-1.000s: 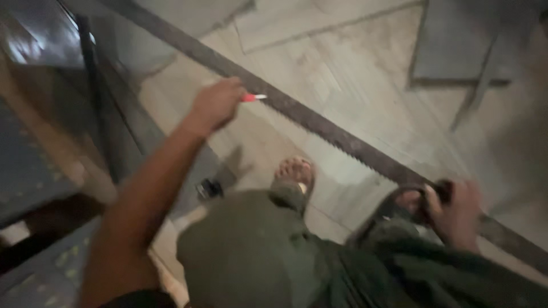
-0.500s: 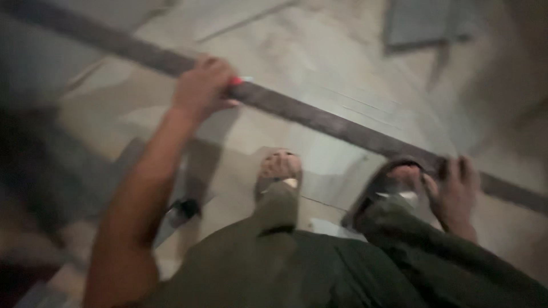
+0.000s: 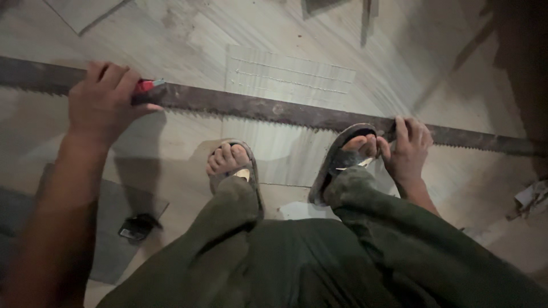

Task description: The person measures a piece of flooring with a tape measure, marks a line with a pencil using a large saw blade as a straightedge, and then scores the surface multiple times with a utility knife.

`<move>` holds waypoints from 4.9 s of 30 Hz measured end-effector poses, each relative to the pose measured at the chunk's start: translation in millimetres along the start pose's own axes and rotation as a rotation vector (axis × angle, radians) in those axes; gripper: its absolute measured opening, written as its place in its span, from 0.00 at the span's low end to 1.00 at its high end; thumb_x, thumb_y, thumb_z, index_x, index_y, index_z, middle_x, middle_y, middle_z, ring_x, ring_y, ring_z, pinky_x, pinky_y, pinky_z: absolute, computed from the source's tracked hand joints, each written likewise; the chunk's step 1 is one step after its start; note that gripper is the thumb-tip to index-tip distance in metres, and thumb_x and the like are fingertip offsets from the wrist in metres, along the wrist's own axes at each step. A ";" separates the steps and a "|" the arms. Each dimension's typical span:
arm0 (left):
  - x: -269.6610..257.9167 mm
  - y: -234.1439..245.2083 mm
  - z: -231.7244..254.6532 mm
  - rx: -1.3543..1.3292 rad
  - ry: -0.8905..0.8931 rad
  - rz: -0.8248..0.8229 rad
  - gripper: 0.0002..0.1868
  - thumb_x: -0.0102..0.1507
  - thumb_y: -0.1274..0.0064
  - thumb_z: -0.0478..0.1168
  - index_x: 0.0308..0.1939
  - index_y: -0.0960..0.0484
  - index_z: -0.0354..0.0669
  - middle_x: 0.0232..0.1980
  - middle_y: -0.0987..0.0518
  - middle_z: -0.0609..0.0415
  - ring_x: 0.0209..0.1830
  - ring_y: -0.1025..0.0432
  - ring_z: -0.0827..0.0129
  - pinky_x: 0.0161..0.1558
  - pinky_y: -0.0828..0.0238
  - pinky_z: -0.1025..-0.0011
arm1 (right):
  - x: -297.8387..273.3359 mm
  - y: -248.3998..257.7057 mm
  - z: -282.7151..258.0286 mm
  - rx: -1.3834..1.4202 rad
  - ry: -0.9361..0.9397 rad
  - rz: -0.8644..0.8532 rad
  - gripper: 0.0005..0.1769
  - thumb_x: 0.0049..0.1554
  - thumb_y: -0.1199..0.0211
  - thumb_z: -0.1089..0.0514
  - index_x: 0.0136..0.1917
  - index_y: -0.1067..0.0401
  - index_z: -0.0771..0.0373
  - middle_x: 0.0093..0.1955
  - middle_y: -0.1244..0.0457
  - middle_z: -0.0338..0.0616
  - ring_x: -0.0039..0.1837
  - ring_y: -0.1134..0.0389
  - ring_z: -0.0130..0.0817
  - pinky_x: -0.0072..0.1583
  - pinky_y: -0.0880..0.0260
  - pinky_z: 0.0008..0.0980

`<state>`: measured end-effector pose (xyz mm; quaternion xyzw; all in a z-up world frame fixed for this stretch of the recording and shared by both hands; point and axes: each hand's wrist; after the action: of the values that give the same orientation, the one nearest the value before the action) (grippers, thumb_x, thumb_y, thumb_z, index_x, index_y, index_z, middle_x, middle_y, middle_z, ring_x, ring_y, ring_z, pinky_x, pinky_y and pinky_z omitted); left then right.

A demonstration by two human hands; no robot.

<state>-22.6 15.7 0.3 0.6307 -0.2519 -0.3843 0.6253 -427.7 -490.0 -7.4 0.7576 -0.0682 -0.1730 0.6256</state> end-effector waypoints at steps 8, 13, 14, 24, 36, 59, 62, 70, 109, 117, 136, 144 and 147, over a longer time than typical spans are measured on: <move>-3.3 -6.2 -4.2 0.040 -0.009 -0.002 0.35 0.53 0.34 0.69 0.51 0.19 0.49 0.57 0.23 0.61 0.63 0.29 0.66 0.53 0.22 0.65 | -6.2 0.9 -6.6 -0.026 0.001 -0.030 0.37 0.56 0.29 0.50 0.74 0.34 0.65 0.71 0.43 0.55 0.72 0.43 0.58 0.71 0.45 0.57; -7.0 -8.0 -1.9 0.083 0.000 0.013 0.34 0.55 0.33 0.70 0.52 0.19 0.50 0.59 0.23 0.62 0.63 0.30 0.66 0.54 0.22 0.66 | -7.9 -6.4 -3.2 -0.001 0.002 0.007 0.36 0.58 0.29 0.49 0.74 0.34 0.65 0.71 0.43 0.54 0.72 0.43 0.58 0.71 0.45 0.57; -4.9 -8.0 -1.7 0.085 0.009 0.002 0.35 0.53 0.32 0.69 0.52 0.19 0.50 0.58 0.23 0.61 0.63 0.30 0.66 0.53 0.22 0.66 | -7.4 -7.4 -2.5 -0.003 -0.002 0.004 0.36 0.58 0.30 0.49 0.74 0.34 0.65 0.72 0.43 0.55 0.73 0.43 0.58 0.71 0.45 0.57; -6.2 -7.3 4.8 0.194 0.019 -0.071 0.35 0.49 0.27 0.66 0.50 0.20 0.52 0.57 0.24 0.59 0.63 0.31 0.66 0.52 0.22 0.69 | -10.3 -13.2 -14.4 0.077 -0.072 0.040 0.36 0.61 0.32 0.50 0.76 0.36 0.67 0.74 0.45 0.60 0.76 0.46 0.62 0.73 0.47 0.59; -13.4 -21.3 -7.5 0.148 -0.091 -0.018 0.36 0.59 0.25 0.66 0.50 0.24 0.42 0.54 0.27 0.52 0.56 0.34 0.64 0.58 0.34 0.69 | -7.3 -11.2 -15.3 0.111 -0.097 0.011 0.34 0.62 0.33 0.52 0.76 0.35 0.68 0.74 0.46 0.60 0.77 0.47 0.62 0.75 0.47 0.59; -17.2 -21.9 -3.4 -0.110 0.020 0.117 0.33 0.55 0.25 0.60 0.51 0.24 0.45 0.58 0.28 0.56 0.65 0.35 0.59 0.57 0.25 0.66 | -3.5 -8.4 -14.8 0.203 -0.080 -0.005 0.36 0.56 0.30 0.62 0.76 0.35 0.68 0.74 0.46 0.60 0.75 0.46 0.62 0.74 0.44 0.56; -18.5 -22.4 -3.2 -0.063 0.016 0.091 0.33 0.55 0.24 0.59 0.51 0.24 0.45 0.59 0.28 0.56 0.64 0.35 0.60 0.59 0.26 0.66 | -2.1 -5.5 -17.0 0.200 -0.067 -0.020 0.37 0.55 0.30 0.62 0.76 0.35 0.69 0.73 0.47 0.61 0.74 0.46 0.63 0.73 0.44 0.56; -5.2 -7.0 33.4 -0.171 0.250 0.063 0.27 0.59 0.26 0.52 0.48 0.24 0.42 0.54 0.30 0.47 0.56 0.35 0.57 0.49 0.31 0.58 | 52.7 49.0 -44.5 0.244 -0.100 -0.072 0.29 0.58 0.34 0.64 0.72 0.33 0.68 0.72 0.42 0.58 0.73 0.41 0.60 0.73 0.40 0.51; 52.4 17.4 192.1 -0.385 0.338 -0.711 0.48 0.58 0.40 0.60 0.78 0.40 0.51 0.82 0.58 0.35 0.81 0.65 0.32 0.65 0.55 0.22 | 214.7 -22.4 -232.9 0.169 0.673 -0.625 0.08 0.59 0.45 0.54 0.44 0.36 0.60 0.28 0.33 0.47 0.29 0.30 0.43 0.28 0.35 0.42; 61.6 15.6 192.6 -0.338 0.330 -0.785 0.46 0.59 0.42 0.60 0.78 0.40 0.53 0.82 0.59 0.33 0.80 0.65 0.31 0.64 0.53 0.21 | 213.9 -33.2 -232.9 0.178 0.707 -0.605 0.06 0.58 0.44 0.57 0.44 0.36 0.62 0.30 0.33 0.48 0.29 0.30 0.42 0.28 0.35 0.41; 56.7 11.7 194.1 -0.301 0.380 -0.820 0.44 0.60 0.45 0.60 0.79 0.41 0.61 0.83 0.58 0.42 0.82 0.65 0.37 0.58 0.54 0.14 | 213.0 1.6 -188.5 0.061 0.549 -1.045 0.08 0.59 0.47 0.58 0.50 0.37 0.64 0.35 0.31 0.52 0.36 0.27 0.51 0.36 0.30 0.50; 47.3 9.9 199.5 -0.264 0.362 -0.713 0.43 0.62 0.44 0.58 0.79 0.40 0.58 0.84 0.57 0.39 0.82 0.63 0.36 0.58 0.54 0.14 | 163.2 20.8 -78.4 -0.095 0.424 -1.151 0.10 0.57 0.47 0.60 0.52 0.39 0.63 0.36 0.31 0.51 0.38 0.27 0.51 0.38 0.30 0.48; 46.7 10.8 199.3 -0.253 0.341 -0.673 0.44 0.62 0.44 0.58 0.80 0.39 0.56 0.84 0.56 0.37 0.82 0.63 0.34 0.57 0.54 0.14 | 150.7 34.1 -52.8 -0.063 0.383 -1.037 0.13 0.55 0.44 0.56 0.52 0.38 0.61 0.37 0.30 0.48 0.39 0.27 0.52 0.39 0.32 0.50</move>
<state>-153.3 -141.2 18.4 0.6507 0.1256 -0.4855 0.5702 -265.3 -496.5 7.4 0.6907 0.4341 -0.3196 0.4820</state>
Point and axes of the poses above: each hand's wrist, its own x-axis towards the middle knuckle, its own y-axis out of the back of the hand, z = x × y
